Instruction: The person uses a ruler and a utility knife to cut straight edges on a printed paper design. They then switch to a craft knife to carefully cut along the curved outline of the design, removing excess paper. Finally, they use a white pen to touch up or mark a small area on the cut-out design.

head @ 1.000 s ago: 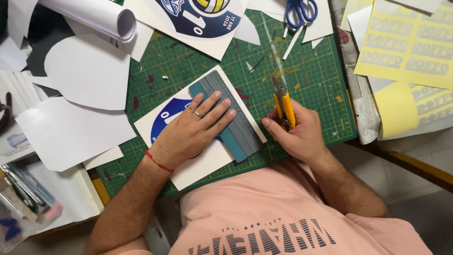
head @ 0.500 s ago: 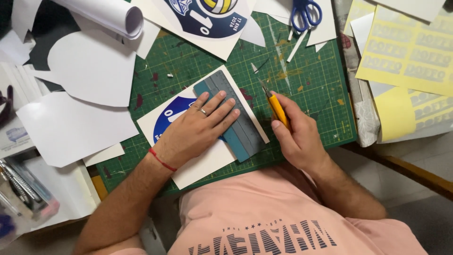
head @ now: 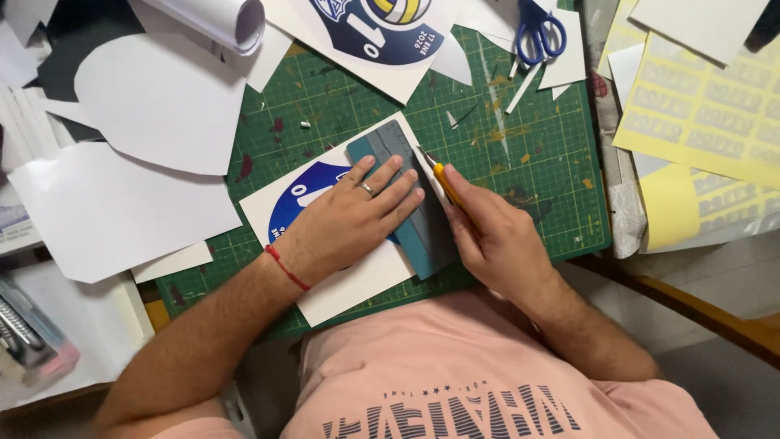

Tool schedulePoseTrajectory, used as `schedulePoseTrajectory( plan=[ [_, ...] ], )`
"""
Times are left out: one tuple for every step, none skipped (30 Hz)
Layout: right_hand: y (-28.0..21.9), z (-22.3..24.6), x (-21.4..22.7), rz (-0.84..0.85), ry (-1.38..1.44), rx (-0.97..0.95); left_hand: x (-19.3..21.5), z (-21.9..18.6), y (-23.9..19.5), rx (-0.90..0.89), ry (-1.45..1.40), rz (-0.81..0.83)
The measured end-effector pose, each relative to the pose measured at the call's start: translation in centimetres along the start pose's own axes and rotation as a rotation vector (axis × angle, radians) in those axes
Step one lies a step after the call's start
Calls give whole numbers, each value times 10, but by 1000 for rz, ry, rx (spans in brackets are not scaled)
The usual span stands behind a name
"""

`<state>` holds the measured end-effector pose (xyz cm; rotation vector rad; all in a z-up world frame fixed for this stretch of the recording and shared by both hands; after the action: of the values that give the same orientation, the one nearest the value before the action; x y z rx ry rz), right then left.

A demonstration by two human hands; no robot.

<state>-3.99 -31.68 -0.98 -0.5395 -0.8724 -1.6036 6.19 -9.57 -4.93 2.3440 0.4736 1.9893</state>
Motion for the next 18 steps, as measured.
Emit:
schedulePoseTrajectory(
  plan=[
    [1,1,0,4,-4,4,1,0,0,4,-1,-6],
    [2,3,1,7,-15,-3,2,0,0,3,-1,-1],
    [3,4,1,9,-26,-10,3,-1,0,3,-2,3],
    [5,7,1,15,-26,-6,3,-1,0,9,-2,0],
    [6,10,2,13,-13,-6,2,-1,0,8,-6,-2],
    [8,12,3,10,-1,-8,2,-1,0,4,-8,-5],
    [8,11,2,14,-2,-4,2,-1,-1,8,-8,-8],
    [7,11,1,9,-26,2,2,-1,0,9,-1,-6],
    [6,10,1,4,-50,8,2,-1,0,9,5,-5],
    [5,10,0,4,-51,6,2,-1,0,8,4,-6],
    [4,10,-2,10,-68,11,2,-1,0,6,6,-7],
    [4,9,-3,15,-85,16,3,-1,0,4,9,-9],
    [3,7,-2,14,-87,16,2,0,1,3,9,-10],
    [3,4,-2,53,-102,5,1,-1,0,3,7,-7],
    [2,2,-3,92,-118,-6,1,-1,0,4,6,-3],
    [2,3,-3,95,-117,-6,1,-1,0,6,4,-2],
    [2,4,-3,111,-160,4,1,-1,-1,8,2,-2],
    [2,5,-2,126,-205,13,2,0,0,8,-1,-3]
  ],
)
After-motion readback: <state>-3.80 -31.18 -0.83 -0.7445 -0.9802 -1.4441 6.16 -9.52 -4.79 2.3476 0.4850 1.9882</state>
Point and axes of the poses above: each hand's wrist, its own y-axis towards the middle knuckle, its own x-axis out of the back of the hand, z = x × y, the point moved 2 cm from there along y, towards the middle knuckle, and after that the axes turned 6 degrees about -y, right-handed, at the moved point
